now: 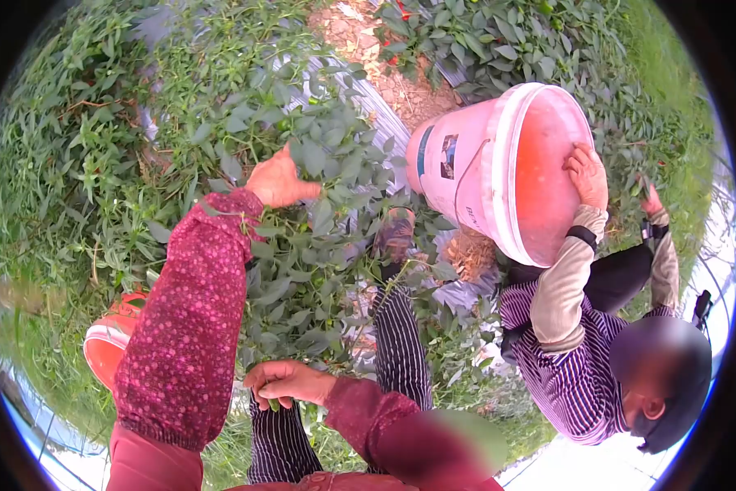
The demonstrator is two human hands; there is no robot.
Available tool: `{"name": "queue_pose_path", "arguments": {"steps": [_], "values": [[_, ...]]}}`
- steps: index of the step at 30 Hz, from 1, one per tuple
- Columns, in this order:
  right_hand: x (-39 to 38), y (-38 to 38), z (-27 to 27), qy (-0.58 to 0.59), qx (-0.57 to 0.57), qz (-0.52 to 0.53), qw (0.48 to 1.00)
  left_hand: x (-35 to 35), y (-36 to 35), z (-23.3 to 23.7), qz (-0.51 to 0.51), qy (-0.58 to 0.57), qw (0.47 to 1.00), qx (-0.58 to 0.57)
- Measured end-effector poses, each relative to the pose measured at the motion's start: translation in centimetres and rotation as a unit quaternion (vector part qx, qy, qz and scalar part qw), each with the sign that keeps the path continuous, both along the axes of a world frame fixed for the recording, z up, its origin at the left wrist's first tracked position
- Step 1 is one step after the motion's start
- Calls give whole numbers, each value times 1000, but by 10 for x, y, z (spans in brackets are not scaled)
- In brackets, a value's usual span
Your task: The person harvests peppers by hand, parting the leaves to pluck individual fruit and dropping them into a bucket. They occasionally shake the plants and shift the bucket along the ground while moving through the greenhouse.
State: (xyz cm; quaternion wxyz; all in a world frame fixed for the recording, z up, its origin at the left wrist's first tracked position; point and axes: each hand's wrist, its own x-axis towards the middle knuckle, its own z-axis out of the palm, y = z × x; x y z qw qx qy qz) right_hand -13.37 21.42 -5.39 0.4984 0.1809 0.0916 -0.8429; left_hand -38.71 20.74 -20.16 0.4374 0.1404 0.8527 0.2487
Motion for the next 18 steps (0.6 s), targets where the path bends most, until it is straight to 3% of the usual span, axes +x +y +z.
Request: {"name": "queue_pose_path", "arguments": {"steps": [2,6,9,11,12,14,15,16,17,18], "values": [[-11,9,1,-5,-1,2,1000,6,3,10,-278,19,954,-112],[-20,12,-1,6,-8,6,1000,20,-8,19,-181,-29,966,-182],[-33,28,5,27,15,48,998,28,-39,52,-198,-34,972,-125],[-37,42,7,22,18,35,999,32,-77,60,-174,-16,985,6],[-39,47,6,6,27,-1,1000,40,-107,53,-176,-16,984,1],[-42,56,5,-2,44,-48,998,65,-168,32,-71,-29,995,60],[-43,58,2,-2,41,-52,998,67,-180,41,-75,-29,995,57],[-43,59,0,11,64,-63,996,70,-192,51,205,-244,935,158],[-45,61,-1,23,86,-73,993,72,-201,61,460,-422,744,238],[-47,67,1,6,111,-71,991,74,-209,67,389,-381,810,217]]}}
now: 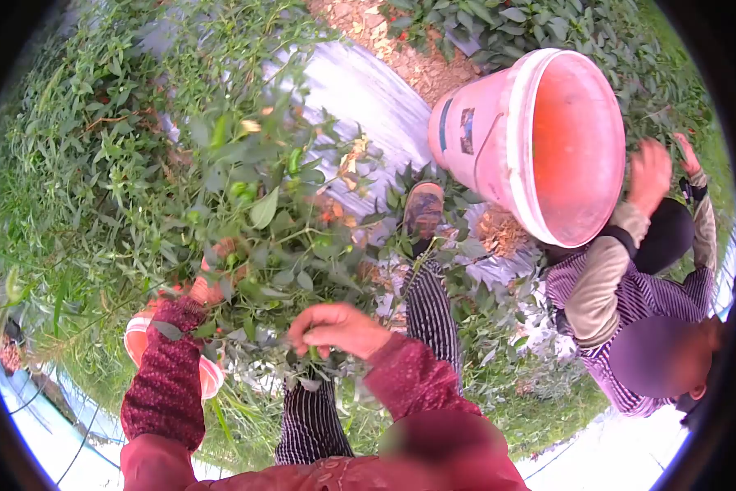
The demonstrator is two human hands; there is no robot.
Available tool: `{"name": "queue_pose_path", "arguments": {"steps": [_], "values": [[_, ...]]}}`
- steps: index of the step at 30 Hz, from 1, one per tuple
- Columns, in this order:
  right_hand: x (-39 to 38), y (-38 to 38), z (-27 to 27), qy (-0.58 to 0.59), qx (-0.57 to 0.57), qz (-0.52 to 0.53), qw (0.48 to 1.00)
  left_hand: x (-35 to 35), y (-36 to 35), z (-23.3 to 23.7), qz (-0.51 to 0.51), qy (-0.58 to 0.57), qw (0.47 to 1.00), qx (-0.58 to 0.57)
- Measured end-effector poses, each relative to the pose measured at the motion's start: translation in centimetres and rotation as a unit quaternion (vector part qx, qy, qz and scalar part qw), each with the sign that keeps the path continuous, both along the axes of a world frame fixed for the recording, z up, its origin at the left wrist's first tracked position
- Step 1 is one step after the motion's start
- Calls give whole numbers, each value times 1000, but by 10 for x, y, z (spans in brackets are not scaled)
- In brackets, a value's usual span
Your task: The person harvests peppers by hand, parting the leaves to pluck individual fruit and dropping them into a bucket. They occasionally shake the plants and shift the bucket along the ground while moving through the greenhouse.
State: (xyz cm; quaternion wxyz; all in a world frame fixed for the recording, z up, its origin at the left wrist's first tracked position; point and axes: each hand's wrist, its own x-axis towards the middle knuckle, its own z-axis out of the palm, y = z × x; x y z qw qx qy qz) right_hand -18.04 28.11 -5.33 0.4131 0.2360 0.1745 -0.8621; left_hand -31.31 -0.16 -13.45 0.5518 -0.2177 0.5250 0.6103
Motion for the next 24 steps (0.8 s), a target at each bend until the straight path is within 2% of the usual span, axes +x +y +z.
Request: {"name": "queue_pose_path", "arguments": {"steps": [1,3,4,5,6,7,9,10,11,12,13,14,15,16,17,18,19,20,21,22,23,24], "values": [[5,-1,-4,-27,13,-30,999,5,-6,5,0,-1,1000,-7],[3,4,-4,-80,65,-61,993,15,-12,10,-79,137,987,-5],[5,4,-10,-81,65,-113,988,16,-20,5,-18,13,998,-60],[5,2,-15,-85,65,-164,981,22,-25,2,-16,11,998,-61],[4,0,-19,-123,124,-163,971,29,-30,-1,52,-7,997,-56],[1,-6,-27,-127,123,-162,971,33,-29,-1,120,-22,991,-51],[3,-21,-52,-173,317,-96,928,34,-30,-5,127,-55,988,-69],[2,-29,-58,-127,367,-95,917,32,-30,-3,72,-27,996,-38],[0,-36,-64,-129,364,-94,918,31,-29,2,16,-2,1000,-9],[-2,-45,-73,-220,194,-166,942,35,-37,-3,16,-2,1000,-10],[-1,-53,-82,-301,16,-231,925,43,-49,-12,-60,61,996,17],[17,-67,-94,-84,209,-44,973,55,-65,-27,-136,121,982,43],[16,-77,-89,-84,208,-43,974,65,-76,-41,-211,181,958,70],[9,-88,-81,34,271,-25,962,77,-65,-60,-246,287,924,-62],[-3,-92,-69,151,328,-8,933,61,-46,-12,-311,244,915,-77],[-13,-84,-58,184,373,90,905,57,-40,0,-425,345,831,-99],[-16,-85,-58,184,372,90,905,57,-36,5,-526,436,721,-117],[-17,-88,-59,241,410,171,863,59,-33,4,-527,435,721,-117],[-16,-91,-59,295,441,251,810,61,-31,3,-485,385,775,-126],[-14,-97,-61,330,442,243,798,63,-30,0,-439,333,824,-135],[-10,-101,-62,329,440,244,799,65,-31,-2,-438,331,825,-135],[-5,-105,-63,356,451,269,773,67,-32,-5,-369,300,873,-109]]}}
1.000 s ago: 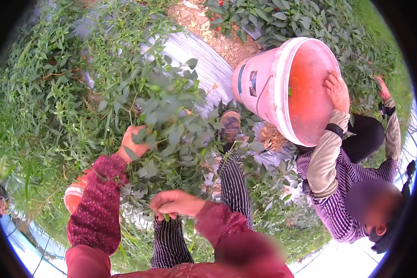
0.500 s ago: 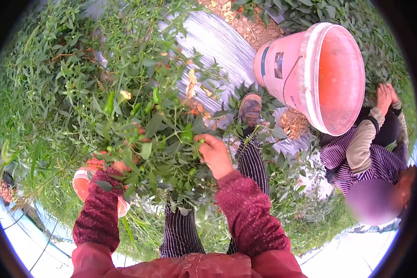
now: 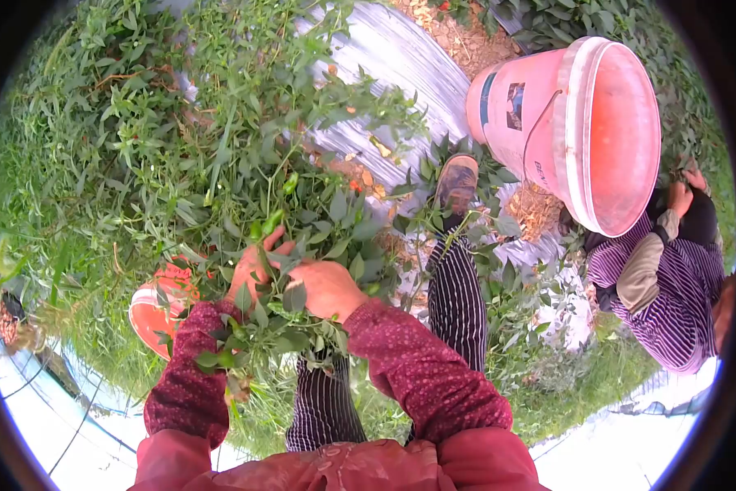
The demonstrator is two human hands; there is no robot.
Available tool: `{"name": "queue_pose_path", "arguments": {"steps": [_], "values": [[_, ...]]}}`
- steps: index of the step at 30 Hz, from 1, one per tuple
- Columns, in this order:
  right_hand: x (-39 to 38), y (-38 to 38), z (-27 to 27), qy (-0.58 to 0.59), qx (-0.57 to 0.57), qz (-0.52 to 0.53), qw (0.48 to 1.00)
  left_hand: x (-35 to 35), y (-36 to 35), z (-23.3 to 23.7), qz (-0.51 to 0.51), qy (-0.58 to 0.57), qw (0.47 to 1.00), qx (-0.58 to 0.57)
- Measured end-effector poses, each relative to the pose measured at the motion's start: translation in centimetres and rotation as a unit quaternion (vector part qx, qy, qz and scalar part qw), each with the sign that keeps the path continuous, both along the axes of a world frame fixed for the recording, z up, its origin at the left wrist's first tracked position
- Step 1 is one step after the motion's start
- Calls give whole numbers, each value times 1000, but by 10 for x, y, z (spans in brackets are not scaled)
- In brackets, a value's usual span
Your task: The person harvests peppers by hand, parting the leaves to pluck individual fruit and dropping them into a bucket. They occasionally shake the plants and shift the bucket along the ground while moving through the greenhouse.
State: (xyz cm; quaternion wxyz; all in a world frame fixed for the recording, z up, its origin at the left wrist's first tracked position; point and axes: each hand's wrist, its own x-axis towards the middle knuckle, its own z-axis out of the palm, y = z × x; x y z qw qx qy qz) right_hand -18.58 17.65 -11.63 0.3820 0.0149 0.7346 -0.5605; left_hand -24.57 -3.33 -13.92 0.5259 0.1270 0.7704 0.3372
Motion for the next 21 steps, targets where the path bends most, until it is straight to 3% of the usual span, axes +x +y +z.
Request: {"name": "queue_pose_path", "arguments": {"steps": [1,2,3,4,5,6,9,10,11,13,14,15,16,17,18,19,21], "values": [[-3,-1,10,21,19,34,999,4,-1,-1,74,-45,996,35],[-14,3,30,88,30,-77,993,-3,21,18,459,-293,833,98],[-12,2,31,82,27,-76,993,-6,16,13,462,-297,831,93],[-9,2,31,38,22,-201,979,-7,6,4,200,-50,976,70],[-8,3,30,-5,19,-323,946,-6,-7,-6,-94,204,974,39],[-11,15,32,-16,47,-313,948,4,-23,-25,-5,85,996,-5],[7,11,31,-73,31,-276,958,-7,-7,-8,21,51,998,-5],[14,6,27,-53,22,-307,950,-5,-10,-5,-33,147,988,22],[21,5,24,-55,23,-307,950,-1,-6,-1,-32,145,989,22],[31,9,16,-67,25,-283,956,1,5,7,85,86,992,18],[36,9,12,-124,-45,-296,946,-9,7,15,-126,264,956,5],[41,6,9,-126,-44,-297,946,-8,9,16,-127,262,957,6],[42,2,10,-87,-35,-290,952,-7,11,17,34,131,991,-3],[41,-2,10,-48,-26,-284,957,-8,14,18,192,-4,981,-12],[41,-5,11,-33,-10,-294,955,-8,15,20,49,131,990,13],[44,-10,10,-33,-10,-296,955,-7,14,17,47,131,990,14],[52,-20,7,-112,-130,-366,915,-1,11,6,234,-3,970,71]]}}
